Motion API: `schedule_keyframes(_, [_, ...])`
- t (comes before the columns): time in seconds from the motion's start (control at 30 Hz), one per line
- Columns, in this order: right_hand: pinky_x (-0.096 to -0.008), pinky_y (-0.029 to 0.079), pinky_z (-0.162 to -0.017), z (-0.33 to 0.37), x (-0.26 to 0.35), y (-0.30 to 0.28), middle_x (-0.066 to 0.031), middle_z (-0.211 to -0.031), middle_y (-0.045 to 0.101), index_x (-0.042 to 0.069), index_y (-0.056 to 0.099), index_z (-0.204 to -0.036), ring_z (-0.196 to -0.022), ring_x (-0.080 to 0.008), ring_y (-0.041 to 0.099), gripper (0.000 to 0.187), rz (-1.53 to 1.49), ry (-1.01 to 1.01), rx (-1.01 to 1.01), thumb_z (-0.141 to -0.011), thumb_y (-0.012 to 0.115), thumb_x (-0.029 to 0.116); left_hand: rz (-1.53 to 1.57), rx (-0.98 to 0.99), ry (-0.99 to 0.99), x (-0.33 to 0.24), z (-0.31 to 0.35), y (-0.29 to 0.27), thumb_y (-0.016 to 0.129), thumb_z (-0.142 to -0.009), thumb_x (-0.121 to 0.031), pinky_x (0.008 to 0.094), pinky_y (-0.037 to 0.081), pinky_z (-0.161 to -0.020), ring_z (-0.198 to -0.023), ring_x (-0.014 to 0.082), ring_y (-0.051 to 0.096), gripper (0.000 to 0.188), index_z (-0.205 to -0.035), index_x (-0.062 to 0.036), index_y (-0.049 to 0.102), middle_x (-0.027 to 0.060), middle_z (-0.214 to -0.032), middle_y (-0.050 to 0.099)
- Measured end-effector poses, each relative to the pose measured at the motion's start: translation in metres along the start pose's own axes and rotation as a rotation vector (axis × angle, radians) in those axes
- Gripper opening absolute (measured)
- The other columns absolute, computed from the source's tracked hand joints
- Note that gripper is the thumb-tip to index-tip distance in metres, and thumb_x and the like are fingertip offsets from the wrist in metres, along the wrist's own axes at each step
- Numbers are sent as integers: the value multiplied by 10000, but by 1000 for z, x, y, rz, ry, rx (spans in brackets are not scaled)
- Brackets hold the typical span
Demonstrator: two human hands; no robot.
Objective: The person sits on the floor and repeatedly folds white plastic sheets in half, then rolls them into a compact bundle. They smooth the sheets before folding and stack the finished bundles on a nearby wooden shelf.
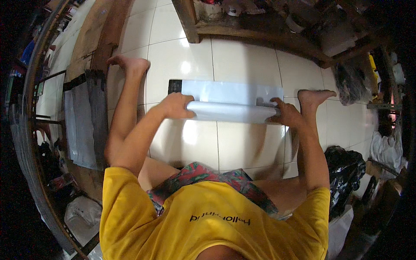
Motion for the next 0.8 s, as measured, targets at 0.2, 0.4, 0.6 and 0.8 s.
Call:
schedule_keyframes(0.2, [-489, 441, -1058, -33, 44, 18, -221, -1350, 545, 94, 499, -1420, -1248, -394, 531, 793, 599, -556, -500, -733, 829, 310, -171, -778, 114, 1, 1, -33, 694, -744, -245, 495, 434, -993, -1093, 377, 566, 458, -1144, -35, 624, 192, -1114, 624])
schedule_keyframes(0.4, [-547, 408, -1036, -64, 94, 55, -239, -1374, 419, 103, 447, -1470, -1205, -438, 470, 921, 532, -510, -595, -639, 827, 216, 328, -734, 58, -75, 13, 52, 700, -837, -189, 455, 417, -970, -996, 344, 599, 277, -1060, -41, 625, 148, -1082, 630])
schedule_keyframes(0.6, [-476, 506, -948, -108, 101, 8, -249, -1264, 582, 72, 416, -1474, -1138, -410, 591, 943, 191, -460, -10, -647, 844, 225, 1828, -313, -282, -87, -33, 155, 671, -950, -437, 354, 460, -981, -1069, 233, 612, 544, -1263, -17, 523, 85, -1172, 633])
schedule_keyframes(0.8, [-448, 456, -1053, -86, 80, 79, -189, -1398, 558, 25, 369, -1489, -1312, -294, 513, 929, -614, -181, 521, -770, 849, 366, 2234, -651, -113, -86, -47, 125, 735, -892, -440, 399, 488, -986, -1168, 288, 582, 778, -1400, 46, 401, 185, -1300, 570])
Point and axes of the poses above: each hand's wrist, its own z-axis away from the middle knuckle, its own y-axis out of the palm, x = y × z, the point moved 8 cm from there along -z, towards the middle knuckle
